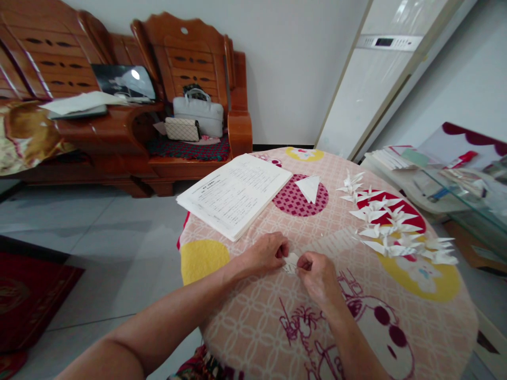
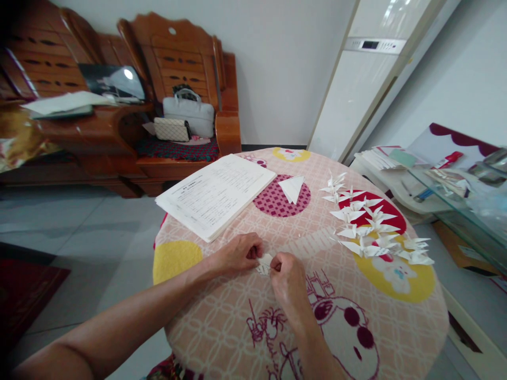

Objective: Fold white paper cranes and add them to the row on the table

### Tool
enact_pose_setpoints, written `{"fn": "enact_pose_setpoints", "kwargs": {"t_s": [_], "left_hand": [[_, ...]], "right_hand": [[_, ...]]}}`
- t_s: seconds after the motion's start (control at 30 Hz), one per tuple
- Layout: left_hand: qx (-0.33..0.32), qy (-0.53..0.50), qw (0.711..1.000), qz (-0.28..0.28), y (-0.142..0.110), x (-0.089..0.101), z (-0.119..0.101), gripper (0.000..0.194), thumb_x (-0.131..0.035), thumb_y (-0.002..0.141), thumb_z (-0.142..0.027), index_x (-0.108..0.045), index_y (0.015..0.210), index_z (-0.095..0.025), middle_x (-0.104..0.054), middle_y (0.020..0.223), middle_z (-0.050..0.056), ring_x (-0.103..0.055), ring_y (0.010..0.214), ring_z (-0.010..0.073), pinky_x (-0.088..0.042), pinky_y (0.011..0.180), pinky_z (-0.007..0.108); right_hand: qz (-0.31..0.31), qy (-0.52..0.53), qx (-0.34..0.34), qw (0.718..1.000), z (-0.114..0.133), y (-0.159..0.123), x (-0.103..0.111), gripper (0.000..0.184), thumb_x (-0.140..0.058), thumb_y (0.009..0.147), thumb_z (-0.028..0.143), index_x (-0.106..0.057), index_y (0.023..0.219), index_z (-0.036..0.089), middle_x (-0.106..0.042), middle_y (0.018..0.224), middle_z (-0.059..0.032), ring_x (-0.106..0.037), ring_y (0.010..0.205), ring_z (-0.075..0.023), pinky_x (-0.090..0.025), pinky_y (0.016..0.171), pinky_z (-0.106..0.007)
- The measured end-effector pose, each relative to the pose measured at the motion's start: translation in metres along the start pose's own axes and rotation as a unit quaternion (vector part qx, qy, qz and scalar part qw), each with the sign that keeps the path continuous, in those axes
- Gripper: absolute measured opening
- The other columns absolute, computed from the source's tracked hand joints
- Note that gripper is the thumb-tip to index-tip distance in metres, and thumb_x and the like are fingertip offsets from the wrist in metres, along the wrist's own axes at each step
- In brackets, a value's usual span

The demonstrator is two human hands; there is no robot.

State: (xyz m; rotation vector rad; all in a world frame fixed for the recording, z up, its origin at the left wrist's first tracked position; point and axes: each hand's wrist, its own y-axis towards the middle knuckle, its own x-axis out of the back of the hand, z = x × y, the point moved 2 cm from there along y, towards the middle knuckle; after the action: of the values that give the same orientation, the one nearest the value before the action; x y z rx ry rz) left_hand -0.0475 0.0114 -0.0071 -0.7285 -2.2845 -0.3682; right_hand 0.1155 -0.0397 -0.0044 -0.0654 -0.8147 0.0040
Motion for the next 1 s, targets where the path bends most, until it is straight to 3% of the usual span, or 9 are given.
{"fn": "enact_pose_setpoints", "kwargs": {"t_s": [0.27,0.37,0.47,0.67,0.77,0.87,0.93,1.0], "left_hand": [[-0.002,-0.032,0.999,0.034,0.002,0.006,-0.001,0.024,-0.054,0.059,-0.005,-0.059,0.08,-0.015,-0.057,0.076,0.0,-0.055,0.065,0.0107,-0.042,0.059,0.02],[0.009,-0.061,0.998,0.031,0.002,0.006,0.0,0.024,-0.056,0.059,-0.005,-0.059,0.082,-0.014,-0.059,0.074,-0.001,-0.057,0.065,0.011,-0.042,0.057,0.02],[0.023,-0.099,0.995,0.025,0.001,0.006,0.003,0.026,-0.056,0.059,-0.005,-0.059,0.083,-0.014,-0.06,0.071,-0.002,-0.058,0.064,0.0114,-0.044,0.057,0.02],[-0.001,-0.105,0.994,-0.018,-0.004,0.006,0.004,0.031,-0.056,0.057,-0.001,-0.062,0.085,-0.013,-0.06,0.075,-0.001,-0.057,0.067,0.0112,-0.046,0.06,0.021],[-0.031,-0.084,0.995,-0.05,-0.007,0.008,0.002,0.036,-0.056,0.056,0.001,-0.065,0.088,-0.013,-0.063,0.088,0.003,-0.059,0.078,0.0138,-0.049,0.069,0.025],[-0.055,-0.125,0.985,-0.107,-0.007,0.012,0.002,0.042,-0.061,0.06,-0.003,-0.065,0.1,-0.016,-0.063,0.11,0.007,-0.059,0.099,0.0187,-0.051,0.085,0.032],[-0.022,-0.186,0.97,-0.155,-0.006,0.015,0.006,0.041,-0.066,0.067,-0.013,-0.063,0.107,-0.016,-0.062,0.116,0.009,-0.059,0.102,0.0193,-0.05,0.088,0.034],[0.044,-0.253,0.953,-0.162,-0.004,0.014,0.01,0.035,-0.066,0.074,-0.027,-0.063,0.107,-0.014,-0.066,0.106,0.009,-0.062,0.092,0.0177,-0.051,0.082,0.032]], "right_hand": [[0.0,0.05,0.013,0.999,-0.009,0.0,0.005,0.022,-0.048,0.059,0.007,-0.065,0.068,0.018,-0.066,0.06,-0.0018,-0.061,0.057,-0.0165,-0.043,0.054,-0.024],[-0.007,0.069,0.022,0.997,-0.007,0.006,0.01,0.02,-0.051,0.066,0.012,-0.068,0.076,0.016,-0.07,0.068,-0.0038,-0.064,0.062,-0.0172,-0.047,0.059,-0.025],[-0.035,0.023,0.067,0.997,0.001,0.013,0.011,0.018,-0.056,0.074,0.019,-0.071,0.084,0.014,-0.072,0.08,-0.0087,-0.065,0.072,-0.0189,-0.047,0.066,-0.028],[0.043,0.0,0.022,0.999,0.01,0.026,0.006,0.01,-0.062,0.069,0.015,-0.072,0.072,0.015,-0.07,0.066,-0.0053,-0.062,0.061,-0.0168,-0.041,0.057,-0.025],[0.079,0.075,-0.008,0.994,0.005,0.028,0.006,0.005,-0.065,0.064,0.017,-0.066,0.06,0.016,-0.065,0.056,-0.0011,-0.056,0.052,-0.0134,-0.037,0.051,-0.023],[0.108,0.203,-0.069,0.971,-0.003,0.023,0.007,0.007,-0.065,0.062,0.02,-0.063,0.058,0.016,-0.058,0.049,0.0027,-0.05,0.044,-0.0099,-0.034,0.044,-0.021],[0.094,0.284,-0.111,0.948,-0.008,0.018,0.008,0.012,-0.068,0.063,0.026,-0.063,0.062,0.015,-0.056,0.046,0.0037,-0.046,0.039,-0.0085,-0.03,0.039,-0.019],[0.057,0.369,-0.128,0.919,-0.013,0.013,0.008,0.02,-0.073,0.062,0.032,-0.063,0.065,0.015,-0.056,0.044,0.0036,-0.044,0.037,-0.0078,-0.027,0.036,-0.018]]}}
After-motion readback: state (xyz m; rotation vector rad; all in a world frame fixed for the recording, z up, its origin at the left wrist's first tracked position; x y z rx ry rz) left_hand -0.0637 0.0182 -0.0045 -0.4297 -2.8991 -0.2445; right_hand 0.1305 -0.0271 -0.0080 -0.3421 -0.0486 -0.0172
